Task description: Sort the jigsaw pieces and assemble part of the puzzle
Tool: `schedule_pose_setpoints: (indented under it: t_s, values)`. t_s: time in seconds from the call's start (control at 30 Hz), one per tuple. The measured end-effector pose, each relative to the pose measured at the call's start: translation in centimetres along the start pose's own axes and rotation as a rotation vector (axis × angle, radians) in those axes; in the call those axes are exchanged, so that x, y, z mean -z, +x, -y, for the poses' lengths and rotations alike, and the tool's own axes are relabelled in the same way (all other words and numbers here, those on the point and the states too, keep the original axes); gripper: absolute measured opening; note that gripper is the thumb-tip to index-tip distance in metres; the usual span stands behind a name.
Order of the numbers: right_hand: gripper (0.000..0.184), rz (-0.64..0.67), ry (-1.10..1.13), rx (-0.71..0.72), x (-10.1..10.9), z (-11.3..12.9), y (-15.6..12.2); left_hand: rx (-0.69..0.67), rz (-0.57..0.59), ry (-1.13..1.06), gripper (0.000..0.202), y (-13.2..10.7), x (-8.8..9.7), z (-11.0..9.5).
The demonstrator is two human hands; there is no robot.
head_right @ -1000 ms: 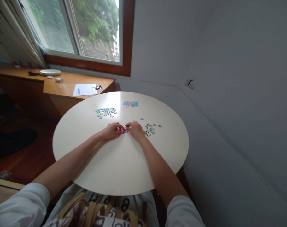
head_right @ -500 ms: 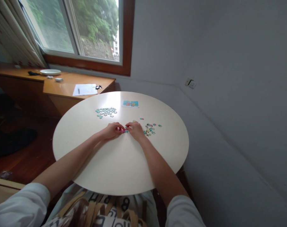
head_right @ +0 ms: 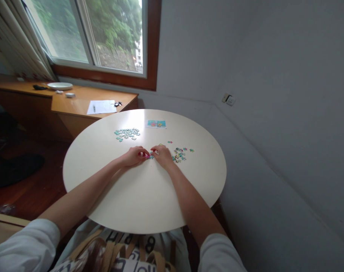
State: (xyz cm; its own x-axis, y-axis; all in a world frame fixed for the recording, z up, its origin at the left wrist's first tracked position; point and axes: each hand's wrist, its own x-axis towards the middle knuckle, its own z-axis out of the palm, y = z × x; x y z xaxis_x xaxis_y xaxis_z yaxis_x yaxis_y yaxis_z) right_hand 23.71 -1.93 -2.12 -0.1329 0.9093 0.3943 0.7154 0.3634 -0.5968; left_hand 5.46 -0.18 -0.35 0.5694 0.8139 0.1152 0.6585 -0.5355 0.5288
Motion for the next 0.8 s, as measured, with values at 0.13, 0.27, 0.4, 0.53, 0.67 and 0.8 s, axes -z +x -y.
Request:
schedule_pose_setpoints:
  t_s: [0.13, 0.27, 0.4, 0.53, 0.67, 0.8]
  values:
    - [0.014, 0.014, -0.013, 0.021, -0.18, -0.3, 0.12, -0.009, -0.011, 0.007, 0.018, 0.01, -0.03, -0.05]
    - [0.013, 0.012, -0.023, 0.037, -0.25, -0.54, 0.11, -0.001, -0.019, 0.005, 0.021, -0.04, -0.01, -0.18]
    - [0.014, -0.014, -0.028, 0.063, -0.11, -0.62, 0.06, -0.003, -0.015, 0.004, 0.019, -0.09, -0.02, -0.17]
    - [0.028, -0.075, -0.013, 0.085, 0.21, -0.5, 0.09, -0.004, -0.013, 0.0, 0.018, -0.09, -0.06, -0.07]
    - [0.033, -0.036, 0.0, 0.118, 0.42, -0.25, 0.02, -0.004, -0.012, 0.005, 0.018, -0.07, -0.01, -0.1]
    - [0.033, 0.032, 0.011, 0.134, 0.28, -0.23, -0.05, 0.003, -0.002, 0.006, 0.019, -0.05, 0.06, -0.19]
